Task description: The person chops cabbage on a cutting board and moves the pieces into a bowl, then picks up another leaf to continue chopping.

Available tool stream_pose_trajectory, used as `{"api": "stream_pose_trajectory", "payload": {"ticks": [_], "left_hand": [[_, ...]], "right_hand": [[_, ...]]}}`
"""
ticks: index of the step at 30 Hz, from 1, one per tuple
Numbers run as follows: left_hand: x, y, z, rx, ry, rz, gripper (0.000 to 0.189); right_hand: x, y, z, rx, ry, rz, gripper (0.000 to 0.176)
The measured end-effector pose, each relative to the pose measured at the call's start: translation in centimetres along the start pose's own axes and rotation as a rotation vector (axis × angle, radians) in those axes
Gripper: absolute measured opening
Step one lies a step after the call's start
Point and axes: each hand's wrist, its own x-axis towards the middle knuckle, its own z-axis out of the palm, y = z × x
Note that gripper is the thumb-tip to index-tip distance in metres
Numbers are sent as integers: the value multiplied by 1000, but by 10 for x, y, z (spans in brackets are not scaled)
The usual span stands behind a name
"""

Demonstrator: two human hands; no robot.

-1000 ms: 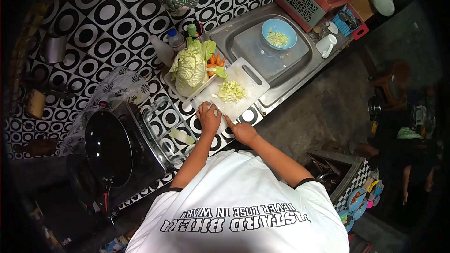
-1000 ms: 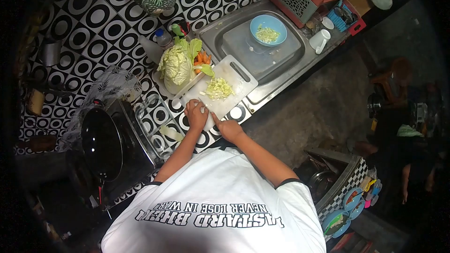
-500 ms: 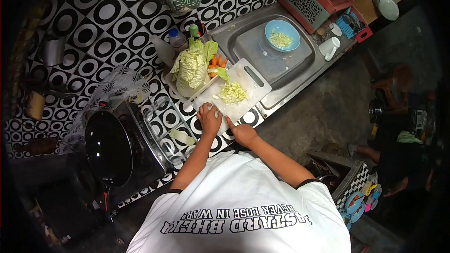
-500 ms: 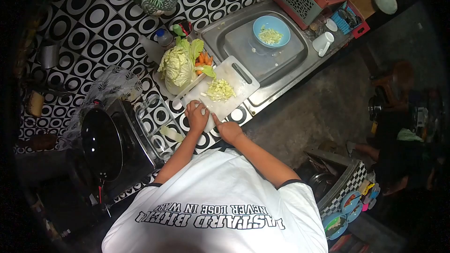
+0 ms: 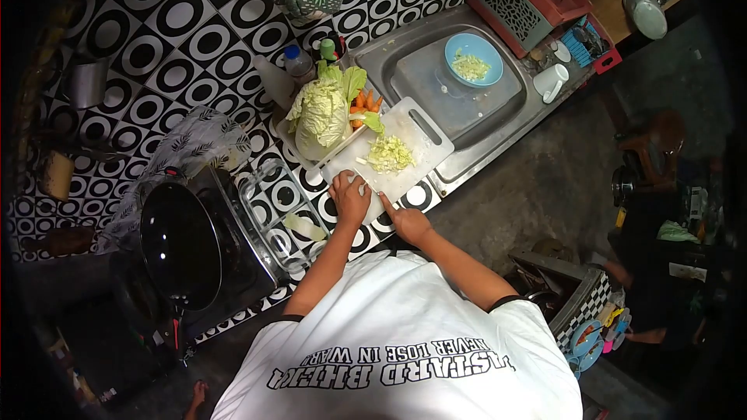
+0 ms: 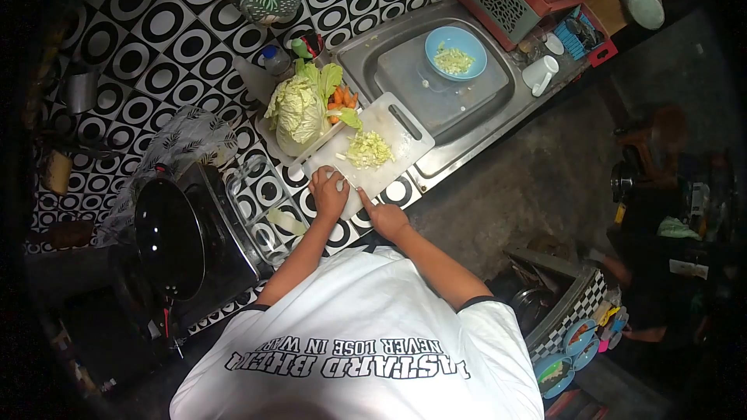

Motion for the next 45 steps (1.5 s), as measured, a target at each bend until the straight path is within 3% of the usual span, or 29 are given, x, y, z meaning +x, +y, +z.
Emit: {"api": "stream_pose_trajectory", "payload": {"ticks": [18, 24, 33, 45], "left_hand": [[-1, -2, 1, 7, -7, -8, 13], [-1, -3, 3, -3, 20, -2, 12], [-1, -5, 4, -6, 19, 8, 12], [-3, -8, 8, 12, 49, 40, 13]], "right_hand": [[10, -19, -17, -23, -189, 85, 84], [5, -16, -8, 34, -84, 76, 83], [9, -16, -18, 27, -172, 98, 90], [5, -15, -12, 5, -99, 101, 90]]}}
